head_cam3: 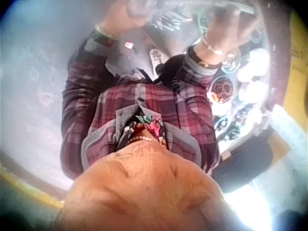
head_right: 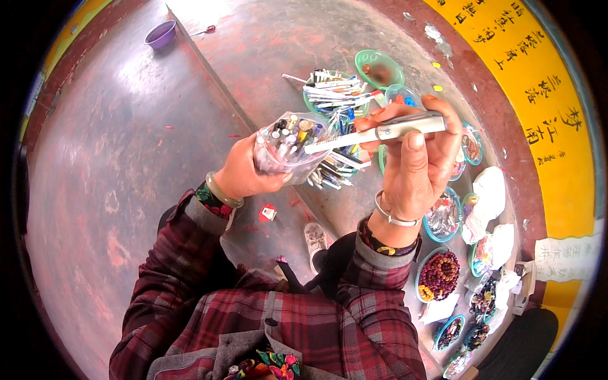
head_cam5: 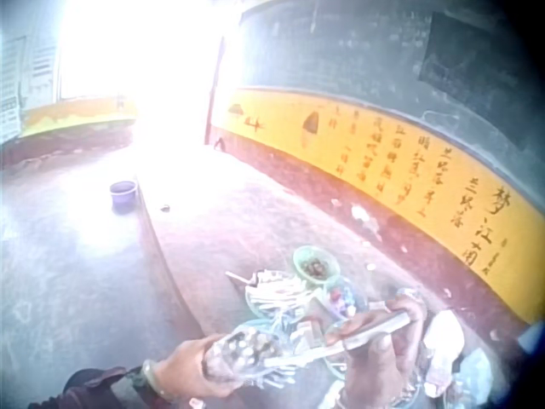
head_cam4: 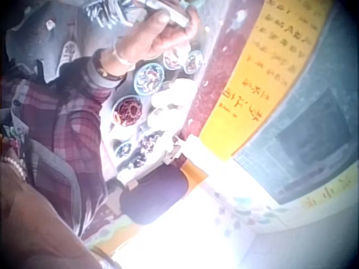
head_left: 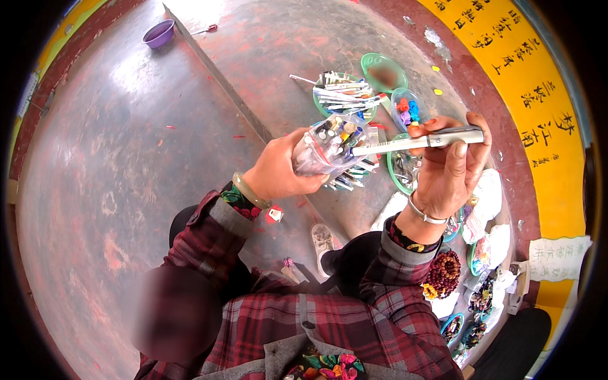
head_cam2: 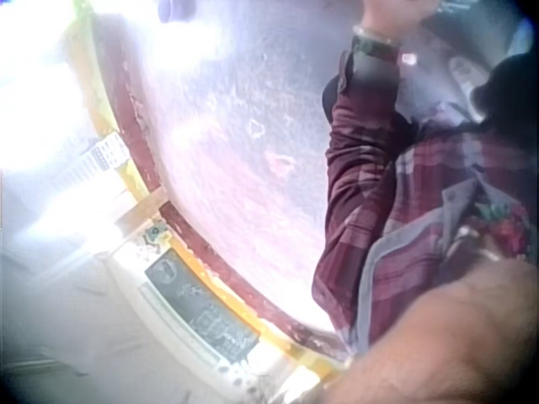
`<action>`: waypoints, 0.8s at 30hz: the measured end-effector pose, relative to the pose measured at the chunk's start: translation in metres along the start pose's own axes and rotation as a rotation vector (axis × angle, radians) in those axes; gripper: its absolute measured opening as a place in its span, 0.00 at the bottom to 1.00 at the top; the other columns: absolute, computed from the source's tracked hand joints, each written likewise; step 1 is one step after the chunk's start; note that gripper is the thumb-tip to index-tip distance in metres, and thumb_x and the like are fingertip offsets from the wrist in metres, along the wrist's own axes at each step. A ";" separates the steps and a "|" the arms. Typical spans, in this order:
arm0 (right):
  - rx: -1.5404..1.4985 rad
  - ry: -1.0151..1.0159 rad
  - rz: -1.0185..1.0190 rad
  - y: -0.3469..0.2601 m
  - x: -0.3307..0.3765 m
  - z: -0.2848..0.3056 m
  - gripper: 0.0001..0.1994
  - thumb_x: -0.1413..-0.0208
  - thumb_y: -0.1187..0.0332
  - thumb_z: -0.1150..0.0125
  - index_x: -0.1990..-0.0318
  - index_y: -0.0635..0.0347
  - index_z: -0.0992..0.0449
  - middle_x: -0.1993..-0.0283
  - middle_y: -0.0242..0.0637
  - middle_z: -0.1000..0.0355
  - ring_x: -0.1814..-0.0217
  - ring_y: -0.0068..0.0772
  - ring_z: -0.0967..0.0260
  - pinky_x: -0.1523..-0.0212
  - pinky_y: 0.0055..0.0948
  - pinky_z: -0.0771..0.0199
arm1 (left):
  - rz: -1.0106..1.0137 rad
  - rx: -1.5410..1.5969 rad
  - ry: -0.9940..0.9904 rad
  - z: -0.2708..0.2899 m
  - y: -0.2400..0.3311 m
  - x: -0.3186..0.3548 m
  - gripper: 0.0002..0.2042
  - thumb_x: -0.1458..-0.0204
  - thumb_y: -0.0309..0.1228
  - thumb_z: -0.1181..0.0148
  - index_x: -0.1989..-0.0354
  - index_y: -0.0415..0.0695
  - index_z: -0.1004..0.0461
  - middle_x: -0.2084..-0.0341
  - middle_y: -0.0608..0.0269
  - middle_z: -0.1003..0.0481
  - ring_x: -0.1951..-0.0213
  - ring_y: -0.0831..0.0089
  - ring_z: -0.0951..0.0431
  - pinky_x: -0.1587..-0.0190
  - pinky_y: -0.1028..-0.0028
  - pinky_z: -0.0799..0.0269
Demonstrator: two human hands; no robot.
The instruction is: The person sits on the floor and sorts pens from a clear plastic bag into a green plastic bowl. They repeatedly pick up pens, inspect them, and place them into the bowl, occasionally adjusting the bag and the pile of pens.
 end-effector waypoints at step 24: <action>-0.001 -0.143 -0.270 0.046 0.003 -0.001 0.18 0.43 0.66 0.47 0.48 0.64 0.38 0.67 0.48 0.29 0.66 0.35 0.27 0.70 0.22 0.28 | 0.329 0.089 -0.380 -0.026 -0.027 0.005 0.28 0.63 0.32 0.34 0.51 0.34 0.34 0.62 0.65 0.28 0.61 0.81 0.32 0.55 0.77 0.34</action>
Point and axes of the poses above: each hand's wrist, its own x-axis away from the middle knuckle, its own z-axis out of the back of the hand, y = z × x, the point moved 10 cm from there along -x, towards the middle knuckle
